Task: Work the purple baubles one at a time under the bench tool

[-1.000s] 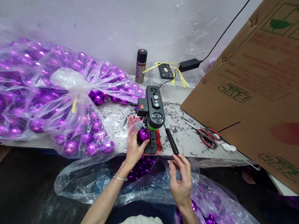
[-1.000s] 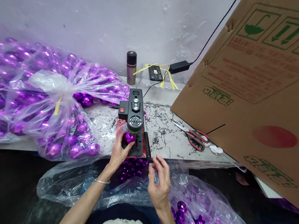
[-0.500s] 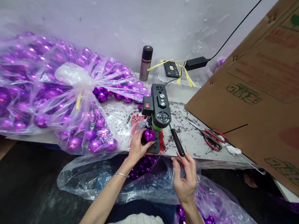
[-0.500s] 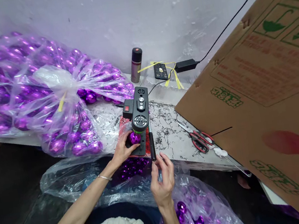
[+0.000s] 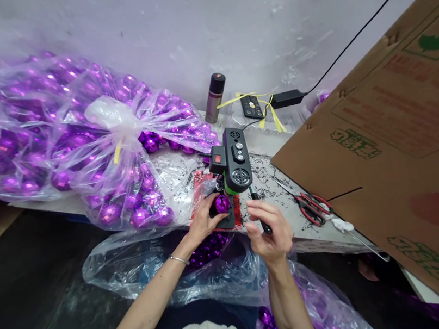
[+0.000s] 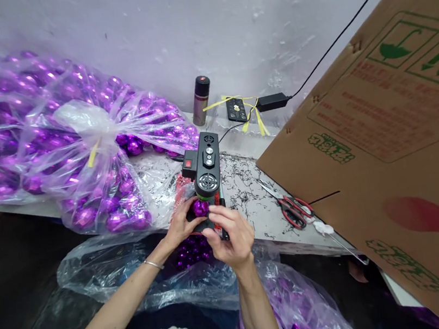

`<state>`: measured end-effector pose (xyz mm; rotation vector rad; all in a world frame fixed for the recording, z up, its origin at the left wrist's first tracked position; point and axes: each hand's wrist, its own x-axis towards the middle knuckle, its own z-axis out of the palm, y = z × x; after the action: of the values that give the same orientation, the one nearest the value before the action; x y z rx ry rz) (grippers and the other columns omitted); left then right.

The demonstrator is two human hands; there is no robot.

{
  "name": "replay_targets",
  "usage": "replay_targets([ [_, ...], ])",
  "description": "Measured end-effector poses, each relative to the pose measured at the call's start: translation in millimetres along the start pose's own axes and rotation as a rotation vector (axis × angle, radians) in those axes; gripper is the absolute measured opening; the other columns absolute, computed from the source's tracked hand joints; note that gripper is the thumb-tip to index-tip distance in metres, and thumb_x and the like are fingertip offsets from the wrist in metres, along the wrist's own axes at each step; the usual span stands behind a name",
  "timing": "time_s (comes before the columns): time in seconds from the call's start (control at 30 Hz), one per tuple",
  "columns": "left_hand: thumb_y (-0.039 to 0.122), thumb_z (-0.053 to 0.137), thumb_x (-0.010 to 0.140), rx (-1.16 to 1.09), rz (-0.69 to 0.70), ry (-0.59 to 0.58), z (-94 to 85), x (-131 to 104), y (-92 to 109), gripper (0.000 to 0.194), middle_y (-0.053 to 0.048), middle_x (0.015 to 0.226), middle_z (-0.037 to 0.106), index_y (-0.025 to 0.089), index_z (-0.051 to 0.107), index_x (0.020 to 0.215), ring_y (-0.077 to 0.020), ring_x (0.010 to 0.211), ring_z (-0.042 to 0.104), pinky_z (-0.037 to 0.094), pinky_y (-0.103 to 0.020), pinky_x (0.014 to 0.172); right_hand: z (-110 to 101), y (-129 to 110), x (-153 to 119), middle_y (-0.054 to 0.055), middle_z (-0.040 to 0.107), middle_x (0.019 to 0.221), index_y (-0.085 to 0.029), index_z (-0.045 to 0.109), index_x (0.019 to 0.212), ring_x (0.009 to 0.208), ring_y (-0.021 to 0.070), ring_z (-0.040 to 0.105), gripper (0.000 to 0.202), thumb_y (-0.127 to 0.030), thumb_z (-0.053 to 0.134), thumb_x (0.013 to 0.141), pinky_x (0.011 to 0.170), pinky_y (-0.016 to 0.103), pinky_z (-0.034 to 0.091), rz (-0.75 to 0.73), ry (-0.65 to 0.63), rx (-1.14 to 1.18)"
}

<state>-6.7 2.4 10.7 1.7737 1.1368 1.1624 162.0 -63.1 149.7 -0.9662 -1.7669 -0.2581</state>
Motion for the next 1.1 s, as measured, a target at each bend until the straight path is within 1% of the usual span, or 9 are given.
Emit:
replay_targets([
  [0.03,0.049,0.084,0.090,0.001,-0.003,0.002,0.0,-0.6,0.6,0.063,-0.015,0.145,0.071,0.025,0.064,0.145,-0.0360,0.138,0.066,0.049,-0.058,0.121,3.2,-0.1,2.5,0.005,0.075,0.092,-0.025,0.067,0.106,0.082,0.0185,0.074,0.014,-0.029,0.053,0.106,0.065,0.032,0.060,0.007,0.008,0.019],
  [0.13,0.048,0.084,0.090,0.003,0.006,0.010,0.8,-1.7,0.8,0.062,-0.015,0.144,0.071,0.025,0.064,0.144,-0.0361,0.137,0.066,0.049,-0.057,0.120,16.1,0.7,-2.3,-0.001,0.066,0.072,-0.025,0.059,0.085,0.063,0.0136,0.062,0.023,-0.022,0.049,0.106,0.059,0.028,0.048,0.030,0.059,0.013],
  [0.2,0.048,0.084,0.090,0.000,0.021,0.014,1.3,-2.0,-0.2,0.062,-0.016,0.144,0.071,0.024,0.064,0.144,-0.0362,0.136,0.067,0.052,-0.056,0.118,25.9,2.7,-12.8,-0.001,0.062,0.069,-0.025,0.054,0.081,0.058,0.0128,0.054,0.027,-0.021,0.046,0.107,0.057,0.028,0.043,0.012,0.082,-0.002],
  [0.3,0.047,0.085,0.090,0.003,0.042,0.020,1.8,-2.3,-1.7,0.062,-0.016,0.143,0.072,0.023,0.063,0.144,-0.0363,0.135,0.068,0.053,-0.057,0.117,38.8,7.0,-30.0,-0.001,0.058,0.067,-0.026,0.047,0.080,0.056,0.0132,0.049,0.030,-0.022,0.039,0.109,0.056,0.029,0.039,-0.015,0.123,-0.008],
  [0.53,0.048,0.085,0.089,0.012,0.032,0.024,2.2,-2.7,-1.3,0.062,-0.016,0.142,0.073,0.025,0.065,0.143,-0.0363,0.134,0.068,0.052,-0.057,0.118,53.1,13.1,-49.2,-0.004,0.052,0.064,-0.027,0.045,0.081,0.055,0.0135,0.048,0.029,-0.023,0.036,0.109,0.062,0.033,0.042,0.023,0.226,-0.003],
  [0.67,0.049,0.086,0.088,0.009,0.021,0.029,2.5,-2.7,-0.5,0.063,-0.015,0.141,0.073,0.026,0.066,0.142,-0.0365,0.135,0.068,0.048,-0.059,0.123,55.8,14.6,-51.3,-0.005,0.047,0.063,-0.027,0.040,0.080,0.053,0.0126,0.047,0.032,-0.025,0.031,0.110,0.058,0.032,0.040,0.021,0.236,-0.044],
  [0.77,0.049,0.086,0.089,0.000,0.023,0.028,2.4,-2.5,-0.5,0.062,-0.015,0.141,0.073,0.025,0.065,0.142,-0.0366,0.135,0.068,0.050,-0.057,0.120,57.2,15.0,-49.7,-0.006,0.044,0.063,-0.028,0.037,0.080,0.052,0.0119,0.048,0.034,-0.026,0.028,0.112,0.055,0.032,0.040,0.008,0.241,-0.079],
  [1.0,0.048,0.084,0.090,-0.001,0.047,0.021,2.0,-2.6,-1.7,0.063,-0.016,0.142,0.072,0.025,0.063,0.145,-0.0363,0.135,0.068,0.053,-0.056,0.117,58.9,15.0,-45.0,-0.005,0.048,0.065,-0.028,0.039,0.080,0.055,0.0117,0.051,0.036,-0.025,0.027,0.113,0.056,0.029,0.044,-0.031,0.249,-0.055],
  [1.1,0.049,0.084,0.090,0.013,0.050,0.030,2.4,-3.1,-2.0,0.064,-0.016,0.142,0.072,0.025,0.063,0.145,-0.0364,0.135,0.068,0.053,-0.056,0.117,58.4,15.9,-44.5,-0.005,0.052,0.066,-0.026,0.041,0.078,0.056,0.0102,0.052,0.036,-0.027,0.035,0.113,0.055,0.026,0.044,-0.077,0.215,-0.033],
])
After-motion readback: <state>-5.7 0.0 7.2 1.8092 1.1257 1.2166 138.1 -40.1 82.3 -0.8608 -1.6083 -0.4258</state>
